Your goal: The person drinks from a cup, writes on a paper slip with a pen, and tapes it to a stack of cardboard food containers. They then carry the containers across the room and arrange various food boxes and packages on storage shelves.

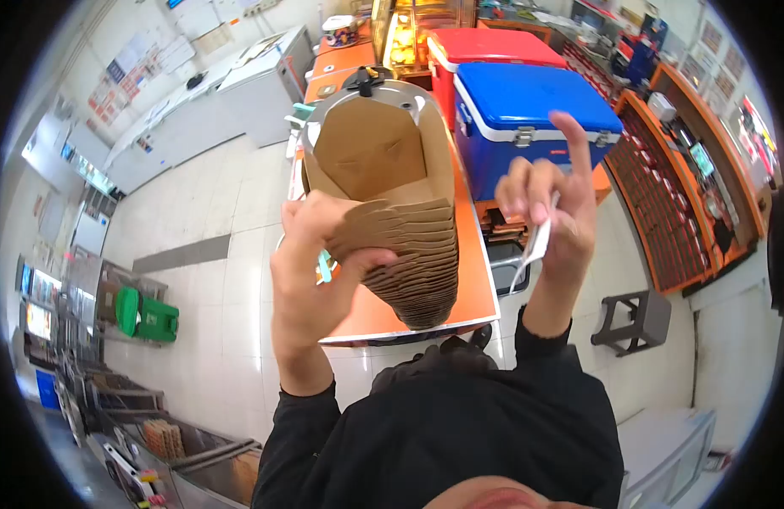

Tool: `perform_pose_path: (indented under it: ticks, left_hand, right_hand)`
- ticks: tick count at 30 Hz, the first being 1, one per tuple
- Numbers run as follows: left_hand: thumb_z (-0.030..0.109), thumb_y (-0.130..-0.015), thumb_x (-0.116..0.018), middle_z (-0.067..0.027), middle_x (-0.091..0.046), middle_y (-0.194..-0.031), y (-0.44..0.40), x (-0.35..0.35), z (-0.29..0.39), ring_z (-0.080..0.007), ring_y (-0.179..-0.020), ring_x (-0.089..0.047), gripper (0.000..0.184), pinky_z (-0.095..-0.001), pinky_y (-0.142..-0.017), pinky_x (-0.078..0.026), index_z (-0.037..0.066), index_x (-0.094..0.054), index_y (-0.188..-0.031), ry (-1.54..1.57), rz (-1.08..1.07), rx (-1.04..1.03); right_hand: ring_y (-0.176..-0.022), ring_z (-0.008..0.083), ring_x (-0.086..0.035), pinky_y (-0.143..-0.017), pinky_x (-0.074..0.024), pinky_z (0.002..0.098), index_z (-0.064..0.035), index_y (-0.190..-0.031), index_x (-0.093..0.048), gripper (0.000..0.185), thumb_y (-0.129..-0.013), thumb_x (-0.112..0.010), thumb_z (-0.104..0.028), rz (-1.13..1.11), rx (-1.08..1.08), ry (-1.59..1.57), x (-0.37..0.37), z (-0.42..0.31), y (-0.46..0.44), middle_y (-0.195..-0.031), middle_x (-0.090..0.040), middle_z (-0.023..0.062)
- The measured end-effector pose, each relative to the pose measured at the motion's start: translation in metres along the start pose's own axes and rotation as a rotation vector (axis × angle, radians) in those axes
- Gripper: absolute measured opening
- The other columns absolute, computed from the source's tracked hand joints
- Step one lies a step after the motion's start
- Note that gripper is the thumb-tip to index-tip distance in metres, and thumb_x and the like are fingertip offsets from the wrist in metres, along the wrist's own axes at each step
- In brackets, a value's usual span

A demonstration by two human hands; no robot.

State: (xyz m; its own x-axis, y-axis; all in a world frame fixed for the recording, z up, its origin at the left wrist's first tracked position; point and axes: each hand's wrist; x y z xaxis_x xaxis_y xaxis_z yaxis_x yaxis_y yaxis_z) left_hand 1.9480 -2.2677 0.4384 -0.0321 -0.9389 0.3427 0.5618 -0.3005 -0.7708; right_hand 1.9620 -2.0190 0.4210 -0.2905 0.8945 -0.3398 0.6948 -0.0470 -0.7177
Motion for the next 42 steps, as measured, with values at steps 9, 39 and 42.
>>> perform_pose_path:
  ticks: [9, 39, 42]
  left_hand:
    - [0.012, -0.082, -0.062, -0.0076, -0.053, -0.075, -0.04, 0.025, -0.075, -0.0176, -0.07, -0.046, 0.015, -0.0298, -0.066, -0.041, 0.008, -0.048, -0.087, 0.841, -0.475, -0.29]
    - [0.035, -0.067, -0.076, -0.0044, -0.068, -0.097, 0.004, 0.034, 0.048, -0.0284, -0.103, -0.057, 0.048, -0.048, -0.101, -0.03, 0.011, -0.06, -0.106, -0.298, 0.09, -0.328]
    - [0.023, -0.063, -0.081, -0.0002, -0.07, -0.091, 0.004, 0.021, 0.056, -0.0262, -0.097, -0.06, 0.046, -0.0485, -0.101, -0.029, 0.012, -0.062, -0.104, -0.378, 0.114, -0.288]
  right_hand:
    - [-0.064, 0.0142, -0.057, -0.065, -0.0437, 0.0264, 0.003, -0.135, -0.028, 0.088, -0.062, -0.076, 0.0, -0.199, -0.185, 0.07, 0.001, -0.031, -0.025, -0.068, -0.063, 0.0079]
    - [-0.071, 0.0158, -0.056, -0.061, -0.0513, 0.0268, -0.0244, -0.141, -0.004, 0.115, -0.061, -0.081, 0.007, 0.163, 0.287, 0.35, -0.103, 0.012, 0.022, -0.089, -0.048, 0.0074]
    - [-0.071, 0.016, -0.056, -0.062, -0.0522, 0.0279, -0.0248, -0.141, -0.003, 0.114, -0.063, -0.08, 0.007, 0.161, 0.276, 0.313, -0.106, 0.011, 0.023, -0.088, -0.048, 0.0075]
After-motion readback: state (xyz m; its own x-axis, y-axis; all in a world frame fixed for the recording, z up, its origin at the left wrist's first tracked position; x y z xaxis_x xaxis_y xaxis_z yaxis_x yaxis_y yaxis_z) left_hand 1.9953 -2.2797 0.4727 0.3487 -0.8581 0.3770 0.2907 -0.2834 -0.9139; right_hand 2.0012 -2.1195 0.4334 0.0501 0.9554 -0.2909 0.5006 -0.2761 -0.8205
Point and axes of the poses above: each hand's wrist, its own y-axis away from the middle knuckle, its own x-axis out of the back of the hand, z = x × y
